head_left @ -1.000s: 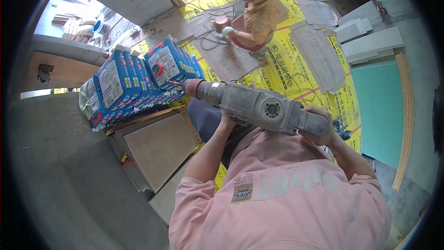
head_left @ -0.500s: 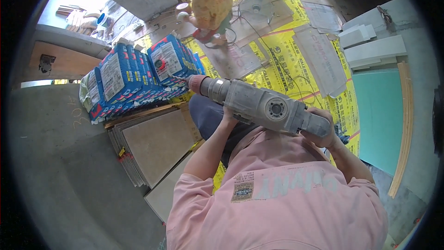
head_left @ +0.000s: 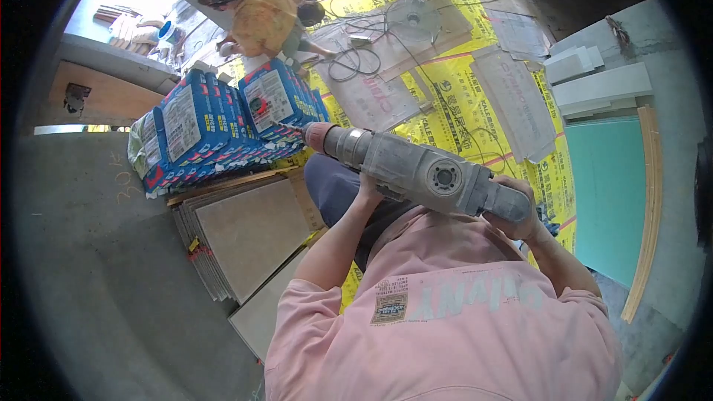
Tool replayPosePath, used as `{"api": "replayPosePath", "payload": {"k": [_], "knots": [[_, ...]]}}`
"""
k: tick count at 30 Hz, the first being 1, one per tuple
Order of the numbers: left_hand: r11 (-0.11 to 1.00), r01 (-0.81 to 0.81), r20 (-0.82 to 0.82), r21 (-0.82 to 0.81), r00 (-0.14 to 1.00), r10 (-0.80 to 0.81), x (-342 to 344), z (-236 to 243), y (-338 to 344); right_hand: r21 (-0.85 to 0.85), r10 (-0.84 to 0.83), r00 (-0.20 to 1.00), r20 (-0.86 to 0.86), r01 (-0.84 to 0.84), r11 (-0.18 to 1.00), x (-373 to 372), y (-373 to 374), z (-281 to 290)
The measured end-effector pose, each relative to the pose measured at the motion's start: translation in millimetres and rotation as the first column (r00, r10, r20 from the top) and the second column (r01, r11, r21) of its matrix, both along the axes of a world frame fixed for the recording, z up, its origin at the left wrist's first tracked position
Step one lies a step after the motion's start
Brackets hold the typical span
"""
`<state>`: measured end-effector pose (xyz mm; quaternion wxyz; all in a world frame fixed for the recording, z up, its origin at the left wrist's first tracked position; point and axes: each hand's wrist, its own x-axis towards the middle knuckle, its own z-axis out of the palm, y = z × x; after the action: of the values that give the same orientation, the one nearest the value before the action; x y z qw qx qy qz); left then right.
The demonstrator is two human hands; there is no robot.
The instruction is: Using a rotary hammer to drill holes into a concrete ceiling beam.
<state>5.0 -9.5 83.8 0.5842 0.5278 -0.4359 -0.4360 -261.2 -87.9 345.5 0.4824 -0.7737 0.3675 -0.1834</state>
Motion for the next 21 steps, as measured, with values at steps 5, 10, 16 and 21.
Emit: {"api": "replayPosePath", "payload": {"k": [5,10,16,21], "knots": [[1.0,-0.006,-0.047,0.001,0.999,0.006,2,-6,-1,0.016,0.021,0.999,-0.028,-0.02,1.0,1,-2,5],[1.0,0.002,0.014,-0.017,1.0,-0.002,0,3,-5,-0.011,0.039,0.998,-0.041,-0.04,0.999,3,-4,10],[0.999,0.024,-0.023,-0.025,0.999,-0.025,-1,1,-9,-0.013,0.033,0.999,-0.028,-0.033,0.999,5,-1,10],[0.995,0.073,0.188,-0.072,0.98,-0.059,-1,-2,-6,0.015,0.033,0.999,-0.031,-0.032,0.999,3,-1,5]]}}
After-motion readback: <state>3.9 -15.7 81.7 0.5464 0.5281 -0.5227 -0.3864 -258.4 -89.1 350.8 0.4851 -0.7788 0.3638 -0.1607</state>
